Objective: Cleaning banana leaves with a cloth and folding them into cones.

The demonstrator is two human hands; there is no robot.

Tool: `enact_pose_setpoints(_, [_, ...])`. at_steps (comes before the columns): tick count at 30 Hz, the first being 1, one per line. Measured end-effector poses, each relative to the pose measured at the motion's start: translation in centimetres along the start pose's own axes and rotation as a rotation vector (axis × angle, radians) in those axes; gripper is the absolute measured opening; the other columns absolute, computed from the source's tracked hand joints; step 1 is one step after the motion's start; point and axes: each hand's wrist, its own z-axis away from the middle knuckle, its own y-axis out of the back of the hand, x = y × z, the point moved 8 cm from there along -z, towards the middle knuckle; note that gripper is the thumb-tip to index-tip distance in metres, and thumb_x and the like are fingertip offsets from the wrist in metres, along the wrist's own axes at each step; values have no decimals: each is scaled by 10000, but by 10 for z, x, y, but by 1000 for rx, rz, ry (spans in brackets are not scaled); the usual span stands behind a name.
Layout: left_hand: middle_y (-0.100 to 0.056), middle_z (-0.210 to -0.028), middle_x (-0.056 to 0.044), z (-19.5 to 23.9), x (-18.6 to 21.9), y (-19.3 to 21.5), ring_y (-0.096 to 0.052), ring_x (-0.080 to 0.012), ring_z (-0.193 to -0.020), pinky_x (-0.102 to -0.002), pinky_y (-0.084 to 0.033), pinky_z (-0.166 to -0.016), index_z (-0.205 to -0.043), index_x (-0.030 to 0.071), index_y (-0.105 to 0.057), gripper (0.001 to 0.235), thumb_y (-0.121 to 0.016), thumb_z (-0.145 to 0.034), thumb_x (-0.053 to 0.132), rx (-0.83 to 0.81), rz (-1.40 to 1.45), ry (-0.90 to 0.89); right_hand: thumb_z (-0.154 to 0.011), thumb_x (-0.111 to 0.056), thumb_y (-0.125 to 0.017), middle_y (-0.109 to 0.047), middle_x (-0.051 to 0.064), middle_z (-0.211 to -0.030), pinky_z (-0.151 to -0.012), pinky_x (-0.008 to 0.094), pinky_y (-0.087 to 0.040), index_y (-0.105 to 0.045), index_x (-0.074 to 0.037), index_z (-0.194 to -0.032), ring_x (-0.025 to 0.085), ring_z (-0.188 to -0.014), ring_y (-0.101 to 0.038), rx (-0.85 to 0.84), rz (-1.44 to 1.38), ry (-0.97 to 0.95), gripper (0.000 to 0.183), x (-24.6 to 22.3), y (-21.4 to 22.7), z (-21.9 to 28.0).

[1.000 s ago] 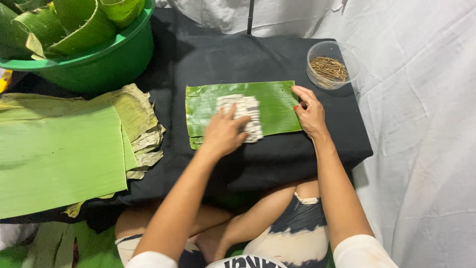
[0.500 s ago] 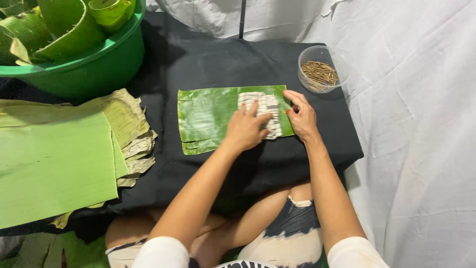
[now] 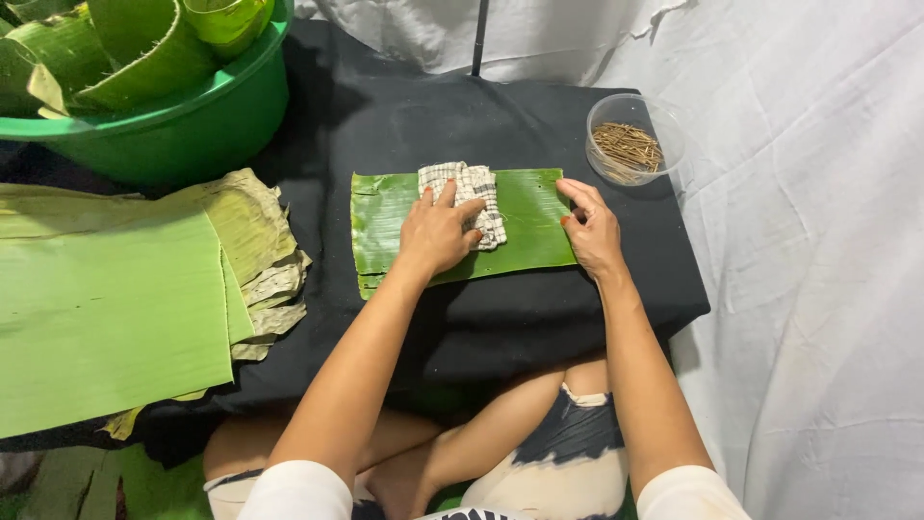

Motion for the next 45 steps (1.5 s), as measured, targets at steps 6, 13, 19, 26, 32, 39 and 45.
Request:
enact_pose_setpoints(6, [-418,-1603,-146,11,-20,13,-410,-518,-1421,-550,-375,-1151,-1431,422,-582,507,-634,-931,484,-47,21,73,-824,26,-625,-634,11,-1372,-789,295,-524,-678,-188,-1373,146,-889,-634,4,12,-15,592,2,2,-1])
enact_pose_setpoints(13, [-437,-1601,-146,42,-89,36,-438,-530,-1399,-558,-394,-1134,-1403,430,-614,502,-649,-904,477,-63,7,189,-818,16,-632,-636,-12,-1369,-794,291,-532,-683,-228,-1367,148,-876,-645,-1,43,-34,603,4,0,0])
enact_pose_setpoints(19, [-466,-1564,-192,19,-36,27,-451,-554,-1374,-566,-426,-1114,-1400,411,-620,478,-643,-924,451,-11,-6,81,-825,-5,-624,-634,-20,-1373,-783,301,-530,-680,-207,-1377,149,-872,-651,0,65,-29,590,7,-2,-1])
enact_pose_setpoints(26, [-488,-1557,-161,-28,62,-17,-455,-561,-1375,-555,-424,-1118,-1368,430,-637,477,-665,-894,469,-7,42,-92,-811,-4,-632,-638,-14,-1373,-775,304,-534,-687,-214,-1371,147,-867,-662,12,71,-23,601,12,-2,-2])
enact_pose_setpoints(32, [-454,-1584,-154,-9,42,-10,-432,-565,-1390,-559,-393,-1141,-1386,422,-625,493,-655,-896,464,-50,41,-86,-806,-11,-637,-633,-2,-1378,-778,318,-535,-683,-206,-1374,162,-871,-662,-3,74,-17,602,9,0,-2])
enact_pose_setpoints(39, [-462,-1578,-161,58,-70,33,-468,-568,-1352,-586,-426,-1111,-1377,381,-643,506,-682,-876,439,-103,-9,119,-824,-3,-622,-620,-6,-1391,-786,317,-530,-673,-194,-1390,151,-887,-654,-20,56,-25,599,7,0,-1])
enact_pose_setpoints(45, [-454,-1585,-169,80,-83,46,-456,-560,-1369,-574,-422,-1114,-1393,358,-648,515,-690,-881,390,-130,15,147,-827,2,-620,-625,-16,-1387,-793,312,-525,-678,-201,-1383,144,-886,-650,-15,53,-42,595,2,-1,1])
